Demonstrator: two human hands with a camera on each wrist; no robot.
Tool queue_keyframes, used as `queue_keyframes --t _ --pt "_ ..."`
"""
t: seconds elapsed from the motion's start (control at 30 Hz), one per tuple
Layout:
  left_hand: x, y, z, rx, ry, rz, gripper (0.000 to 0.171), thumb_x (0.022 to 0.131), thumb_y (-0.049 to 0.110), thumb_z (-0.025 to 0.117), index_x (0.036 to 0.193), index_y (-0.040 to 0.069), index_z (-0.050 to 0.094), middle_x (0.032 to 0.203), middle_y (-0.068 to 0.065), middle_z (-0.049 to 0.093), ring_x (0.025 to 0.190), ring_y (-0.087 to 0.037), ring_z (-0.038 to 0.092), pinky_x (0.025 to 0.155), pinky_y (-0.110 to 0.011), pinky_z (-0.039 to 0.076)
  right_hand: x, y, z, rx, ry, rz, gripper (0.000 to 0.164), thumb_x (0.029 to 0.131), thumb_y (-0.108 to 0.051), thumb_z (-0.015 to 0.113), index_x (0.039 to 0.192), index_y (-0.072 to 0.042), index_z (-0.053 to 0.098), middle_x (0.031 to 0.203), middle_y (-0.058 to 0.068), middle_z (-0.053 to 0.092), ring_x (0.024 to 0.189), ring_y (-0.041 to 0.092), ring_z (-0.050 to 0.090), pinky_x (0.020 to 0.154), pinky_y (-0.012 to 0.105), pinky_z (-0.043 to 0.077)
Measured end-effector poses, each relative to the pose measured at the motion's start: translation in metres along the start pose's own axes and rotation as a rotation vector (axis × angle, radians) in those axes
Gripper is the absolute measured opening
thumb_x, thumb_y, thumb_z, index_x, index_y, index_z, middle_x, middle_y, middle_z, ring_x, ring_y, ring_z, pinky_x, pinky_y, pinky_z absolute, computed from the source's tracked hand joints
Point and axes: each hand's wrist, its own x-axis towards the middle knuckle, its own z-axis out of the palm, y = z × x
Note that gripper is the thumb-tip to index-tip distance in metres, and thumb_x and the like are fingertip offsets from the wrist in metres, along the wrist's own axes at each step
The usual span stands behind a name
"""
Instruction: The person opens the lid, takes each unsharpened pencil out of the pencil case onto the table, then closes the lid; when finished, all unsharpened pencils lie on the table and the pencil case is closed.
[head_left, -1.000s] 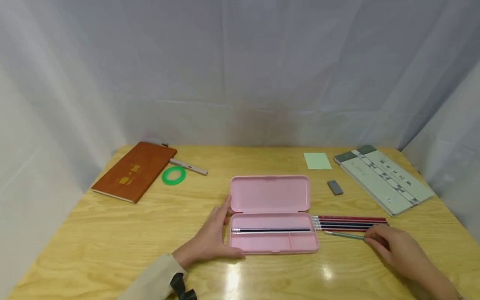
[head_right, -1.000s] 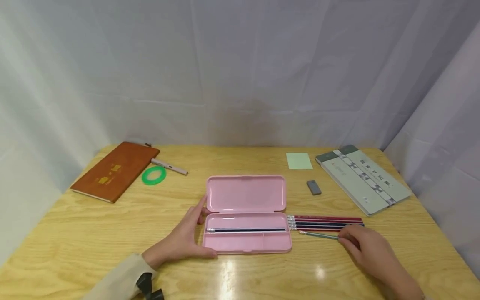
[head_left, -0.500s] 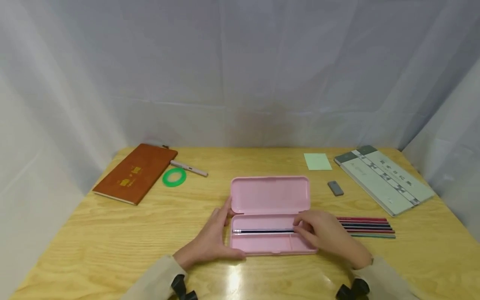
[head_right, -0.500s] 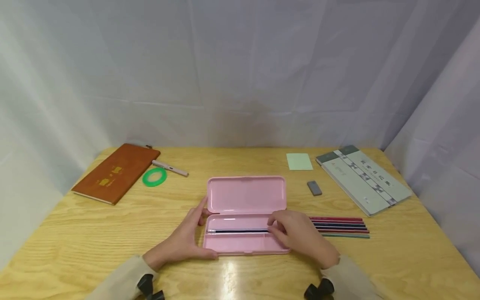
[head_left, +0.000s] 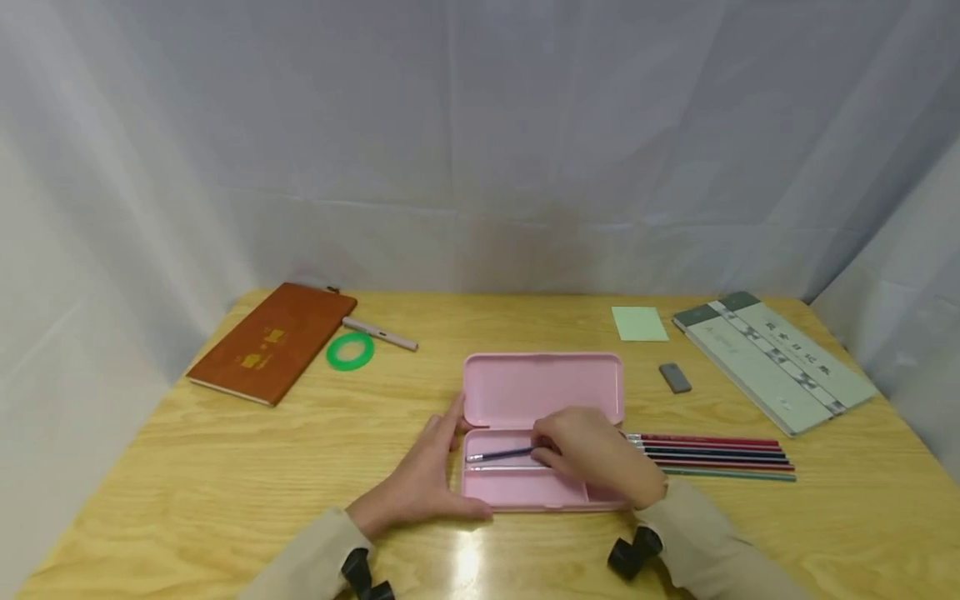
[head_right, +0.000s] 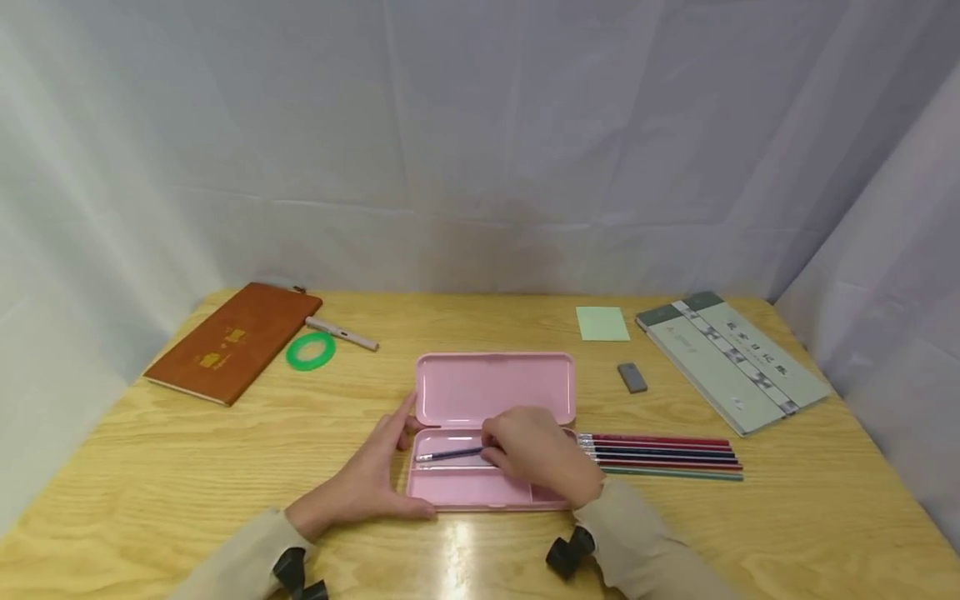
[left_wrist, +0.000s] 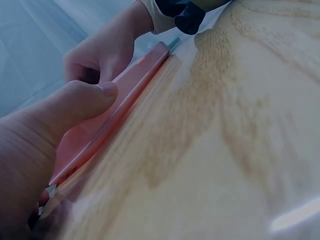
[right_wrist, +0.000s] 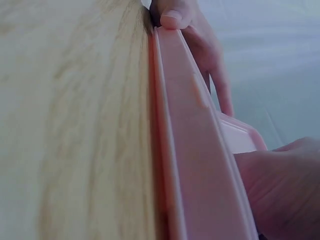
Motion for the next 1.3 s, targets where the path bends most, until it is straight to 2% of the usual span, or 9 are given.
queue_keyframes --t 0.2,0.4,0.5,0.63,0.8,0.9,1.0,1.2,1.3 --pt "0.000 0.000 0.001 -0.007 0.002 -0.005 0.144 0.049 0.048 0.092 0.156 0.023 -0.001 0.130 0.003 0.048 0.108 -0.012 0.047 0.096 -0.037 0.045 -0.020 0.003 -0.018 0.035 0.103 0.069 0.006 0.087 -0.025 0.071 0.086 -0.019 0.069 0.071 -0.014 0.060 0.060 -0.002 0.046 0.058 0.019 0.044" --pt "0.001 -0.001 0.001 -0.005 0.004 0.002 0.145 0.049 0.046 0.093 0.156 0.019 -0.001 0.129 0.003 0.049 0.108 -0.012 0.049 0.098 -0.038 0.045 -0.078 0.032 -0.039 0.097 0.279 0.118 0.015 0.079 -0.011 0.077 0.085 -0.020 0.067 0.061 -0.020 0.042 0.054 -0.007 0.033 0.048 0.016 0.032" --pt "0.002 -0.001 0.003 -0.001 0.000 0.006 0.145 0.049 0.048 0.092 0.156 0.018 -0.001 0.128 0.003 0.049 0.109 -0.012 0.049 0.098 -0.038 0.045 -0.117 0.055 -0.042 0.102 0.272 0.139 0.022 0.076 -0.008 0.079 0.083 -0.023 0.064 0.060 -0.023 0.037 0.053 -0.009 0.030 0.046 0.015 0.030" --pt "0.001 -0.001 0.002 -0.001 0.004 0.006 0.145 0.049 0.050 0.091 0.156 0.019 -0.001 0.129 0.003 0.048 0.109 -0.012 0.049 0.097 -0.038 0.045 -0.165 0.084 -0.041 0.155 0.179 0.212 0.022 0.079 -0.010 0.076 0.083 -0.026 0.061 0.061 -0.024 0.039 0.053 -0.009 0.032 0.047 0.016 0.031" --pt "0.002 -0.002 0.002 0.000 0.011 0.005 0.146 0.048 0.051 0.091 0.156 0.021 -0.002 0.130 0.002 0.048 0.108 -0.013 0.047 0.096 -0.037 0.045 -0.202 0.109 -0.039 0.206 0.158 0.278 0.023 0.082 -0.005 0.073 0.084 -0.026 0.062 0.062 -0.022 0.042 0.054 -0.007 0.036 0.047 0.016 0.032" --pt "0.002 -0.002 0.001 0.007 0.006 0.005 0.145 0.049 0.052 0.091 0.156 0.022 -0.003 0.130 0.003 0.048 0.108 -0.012 0.046 0.095 -0.036 0.045 -0.206 0.112 -0.039 0.166 0.195 0.289 0.022 0.081 -0.006 0.074 0.082 -0.025 0.062 0.062 -0.023 0.040 0.053 -0.007 0.034 0.047 0.016 0.031" --pt "0.002 -0.001 0.001 0.010 0.005 -0.002 0.145 0.049 0.051 0.091 0.156 0.022 -0.002 0.130 0.003 0.049 0.107 -0.012 0.046 0.095 -0.036 0.045 -0.195 0.107 -0.035 0.138 0.217 0.286 0.022 0.079 -0.008 0.076 0.080 -0.025 0.062 0.061 -0.023 0.038 0.053 -0.008 0.033 0.047 0.016 0.030" --pt "0.000 -0.001 0.000 0.010 0.011 -0.008 0.146 0.048 0.049 0.092 0.156 0.021 -0.001 0.128 0.004 0.049 0.105 -0.012 0.046 0.093 -0.035 0.045 -0.141 0.076 -0.021 0.248 0.227 0.223 0.021 0.080 -0.008 0.076 0.082 -0.023 0.060 0.060 -0.022 0.040 0.052 -0.008 0.034 0.047 0.016 0.034" --pt "0.001 -0.002 0.001 -0.001 0.013 -0.002 0.146 0.047 0.048 0.092 0.156 0.022 -0.001 0.128 0.005 0.050 0.106 -0.011 0.046 0.094 -0.035 0.045 -0.109 0.057 -0.018 0.335 0.170 0.154 0.014 0.085 -0.012 0.072 0.086 -0.020 0.061 0.061 -0.019 0.043 0.053 -0.007 0.037 0.047 0.017 0.036"
